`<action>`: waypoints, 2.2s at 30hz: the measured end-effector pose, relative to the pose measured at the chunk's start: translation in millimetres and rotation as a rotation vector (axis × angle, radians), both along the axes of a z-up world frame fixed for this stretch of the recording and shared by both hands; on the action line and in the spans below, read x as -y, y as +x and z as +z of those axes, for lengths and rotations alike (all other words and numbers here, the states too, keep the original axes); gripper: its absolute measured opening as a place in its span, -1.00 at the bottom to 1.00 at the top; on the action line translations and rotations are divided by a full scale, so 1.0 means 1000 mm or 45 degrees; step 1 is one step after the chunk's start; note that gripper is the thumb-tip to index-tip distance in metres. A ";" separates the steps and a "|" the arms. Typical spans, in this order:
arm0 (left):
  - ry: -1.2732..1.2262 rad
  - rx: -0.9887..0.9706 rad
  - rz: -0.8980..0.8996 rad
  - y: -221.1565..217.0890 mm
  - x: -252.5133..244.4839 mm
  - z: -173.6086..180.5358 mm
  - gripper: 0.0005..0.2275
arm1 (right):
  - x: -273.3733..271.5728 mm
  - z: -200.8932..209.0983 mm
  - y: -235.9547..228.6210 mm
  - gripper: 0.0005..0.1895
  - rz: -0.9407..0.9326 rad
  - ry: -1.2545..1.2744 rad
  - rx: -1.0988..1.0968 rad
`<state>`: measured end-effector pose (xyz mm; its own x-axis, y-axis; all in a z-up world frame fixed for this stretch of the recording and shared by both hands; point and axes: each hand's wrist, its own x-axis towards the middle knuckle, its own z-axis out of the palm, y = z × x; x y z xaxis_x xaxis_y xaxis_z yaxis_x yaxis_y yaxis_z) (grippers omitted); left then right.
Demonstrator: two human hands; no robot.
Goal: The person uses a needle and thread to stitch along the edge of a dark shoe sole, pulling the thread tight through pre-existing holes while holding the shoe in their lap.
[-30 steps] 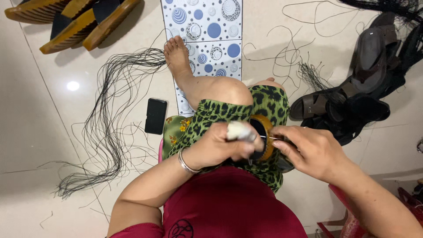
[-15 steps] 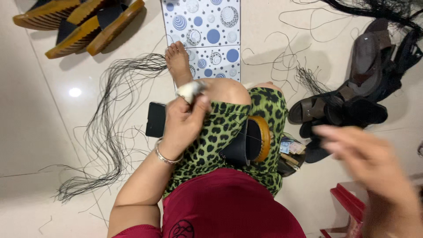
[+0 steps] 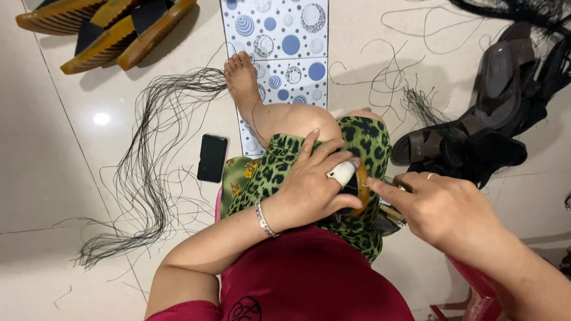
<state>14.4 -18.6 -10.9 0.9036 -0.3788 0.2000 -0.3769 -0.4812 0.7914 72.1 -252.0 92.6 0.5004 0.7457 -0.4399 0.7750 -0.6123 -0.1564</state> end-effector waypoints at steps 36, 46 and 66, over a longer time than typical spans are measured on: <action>-0.082 -0.445 -0.049 -0.009 -0.002 0.000 -0.77 | 0.000 -0.024 -0.010 -0.65 -0.991 1.057 -1.144; -1.872 -0.976 0.300 -0.024 0.004 0.023 -0.79 | -0.043 -0.027 -0.031 -0.81 -0.676 1.035 -0.530; -1.781 -0.747 -0.093 0.028 -0.052 0.018 -0.72 | -0.009 -0.039 -0.025 -0.55 -0.857 0.665 -0.666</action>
